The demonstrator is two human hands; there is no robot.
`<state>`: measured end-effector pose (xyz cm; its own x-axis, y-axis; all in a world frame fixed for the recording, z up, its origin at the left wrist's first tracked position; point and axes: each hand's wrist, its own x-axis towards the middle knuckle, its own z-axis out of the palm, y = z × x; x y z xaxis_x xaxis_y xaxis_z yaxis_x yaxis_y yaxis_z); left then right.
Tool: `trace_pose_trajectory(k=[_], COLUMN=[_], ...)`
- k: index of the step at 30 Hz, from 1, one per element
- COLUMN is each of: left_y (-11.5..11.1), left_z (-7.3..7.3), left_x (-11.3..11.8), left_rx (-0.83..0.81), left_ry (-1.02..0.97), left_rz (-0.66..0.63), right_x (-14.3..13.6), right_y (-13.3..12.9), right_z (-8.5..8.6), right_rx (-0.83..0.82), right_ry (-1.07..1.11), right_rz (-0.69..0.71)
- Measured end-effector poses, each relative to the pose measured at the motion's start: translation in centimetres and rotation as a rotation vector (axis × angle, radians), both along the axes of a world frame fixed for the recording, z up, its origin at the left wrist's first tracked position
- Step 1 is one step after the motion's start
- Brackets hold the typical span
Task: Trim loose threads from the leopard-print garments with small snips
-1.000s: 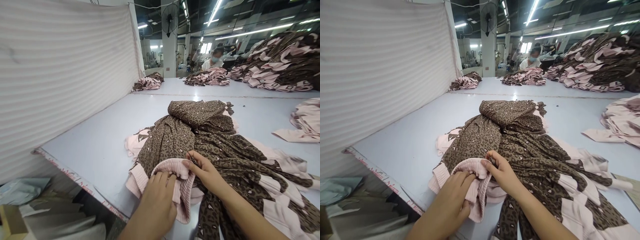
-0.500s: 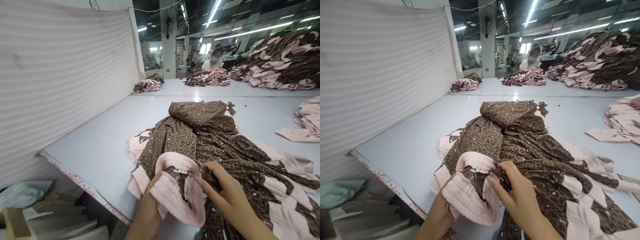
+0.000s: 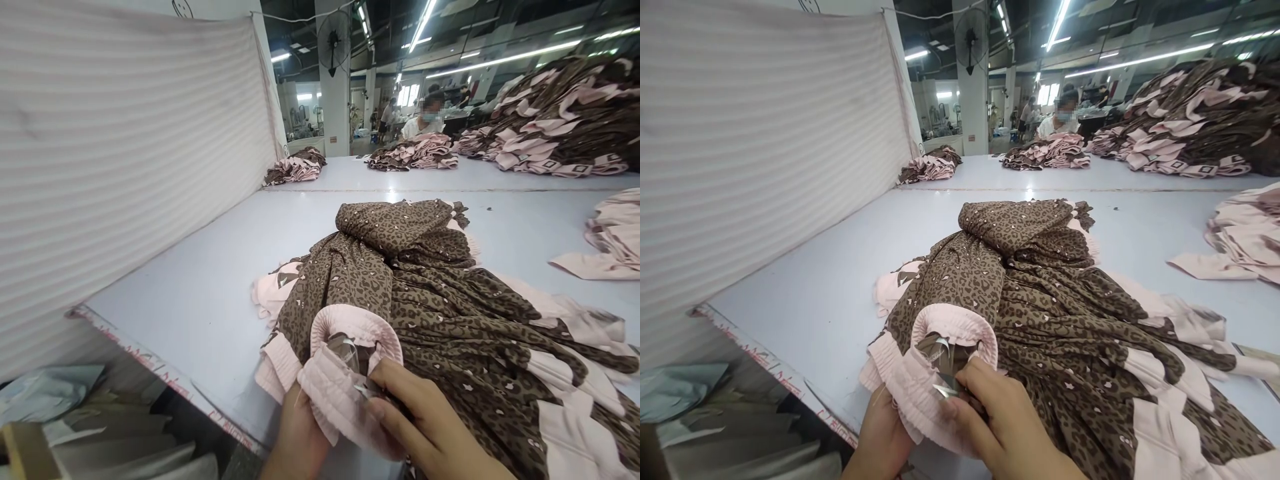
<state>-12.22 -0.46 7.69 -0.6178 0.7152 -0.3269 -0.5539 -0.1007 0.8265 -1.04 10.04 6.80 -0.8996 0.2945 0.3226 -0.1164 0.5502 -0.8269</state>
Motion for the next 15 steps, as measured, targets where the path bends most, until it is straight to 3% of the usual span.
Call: trace_pose_trajectory(k=[6, 10, 15], left_y=[-0.1, -0.3, -0.3], left_z=[-0.5, -1.2, -1.3], left_x=[0.1, 0.1, 0.1], left_rx=[0.042, 0.043, 0.032], left_ry=[-0.141, -0.151, -0.13], left_rz=[-0.01, 0.007, 0.006], right_x=[-1.3, -2.2, -0.9], right_y=[0.3, 0.5, 0.7], right_z=[0.5, 1.1, 1.8], right_rx=[-0.479, -0.563, -0.545], right_ry=[0.02, -0.048, -0.039], right_rz=[-0.099, 0.022, -0.015])
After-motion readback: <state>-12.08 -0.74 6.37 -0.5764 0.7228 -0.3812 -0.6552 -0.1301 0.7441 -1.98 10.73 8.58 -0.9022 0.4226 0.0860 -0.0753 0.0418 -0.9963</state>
